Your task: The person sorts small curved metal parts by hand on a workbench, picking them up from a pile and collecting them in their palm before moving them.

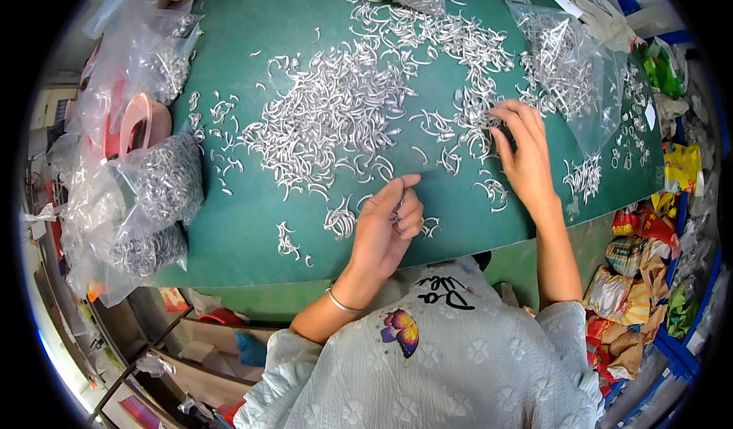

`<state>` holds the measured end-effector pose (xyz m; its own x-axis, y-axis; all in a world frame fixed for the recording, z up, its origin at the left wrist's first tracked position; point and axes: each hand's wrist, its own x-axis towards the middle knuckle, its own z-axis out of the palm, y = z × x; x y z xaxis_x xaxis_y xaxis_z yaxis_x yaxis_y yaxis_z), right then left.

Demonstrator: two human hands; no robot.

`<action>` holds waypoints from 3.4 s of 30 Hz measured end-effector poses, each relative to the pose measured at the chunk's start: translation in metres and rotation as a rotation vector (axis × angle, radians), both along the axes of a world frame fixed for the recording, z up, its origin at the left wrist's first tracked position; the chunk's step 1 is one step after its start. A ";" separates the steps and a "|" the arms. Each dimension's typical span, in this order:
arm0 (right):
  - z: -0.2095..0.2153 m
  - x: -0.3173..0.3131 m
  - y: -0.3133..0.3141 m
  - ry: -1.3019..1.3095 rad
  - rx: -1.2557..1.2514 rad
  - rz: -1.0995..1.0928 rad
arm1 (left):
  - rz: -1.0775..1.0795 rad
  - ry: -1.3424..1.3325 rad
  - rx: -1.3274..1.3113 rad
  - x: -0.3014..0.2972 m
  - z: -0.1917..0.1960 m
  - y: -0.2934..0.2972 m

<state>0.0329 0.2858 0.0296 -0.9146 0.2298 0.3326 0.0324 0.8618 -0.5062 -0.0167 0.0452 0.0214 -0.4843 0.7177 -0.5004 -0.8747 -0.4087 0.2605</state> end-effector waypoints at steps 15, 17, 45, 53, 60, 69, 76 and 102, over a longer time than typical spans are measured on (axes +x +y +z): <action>-0.001 0.059 -0.101 -0.263 -0.150 0.238 | -0.180 -0.070 -0.238 0.043 0.007 -0.065; -0.002 0.058 -0.105 -0.293 -0.068 0.244 | -0.224 -0.083 -0.288 0.049 0.010 -0.063; -0.007 0.012 -0.133 0.067 -2.433 -0.179 | 0.334 1.356 -0.358 0.040 0.025 0.025; 0.001 0.015 -0.098 -0.118 -2.502 -0.336 | 0.433 0.925 -0.266 0.016 0.023 -0.011; -0.007 0.029 -0.068 -0.199 -2.492 -0.191 | 0.002 0.922 -0.475 0.018 -0.003 -0.037; 0.004 0.009 -0.038 -0.235 -2.426 -0.195 | -0.509 2.025 -0.573 0.027 -0.012 -0.035; 0.096 -0.194 0.056 0.228 -1.634 0.181 | -0.495 2.053 -0.505 0.026 -0.038 -0.031; -0.010 0.057 -0.112 -0.271 -0.133 0.473 | -0.366 -0.436 0.163 0.076 -0.060 -0.057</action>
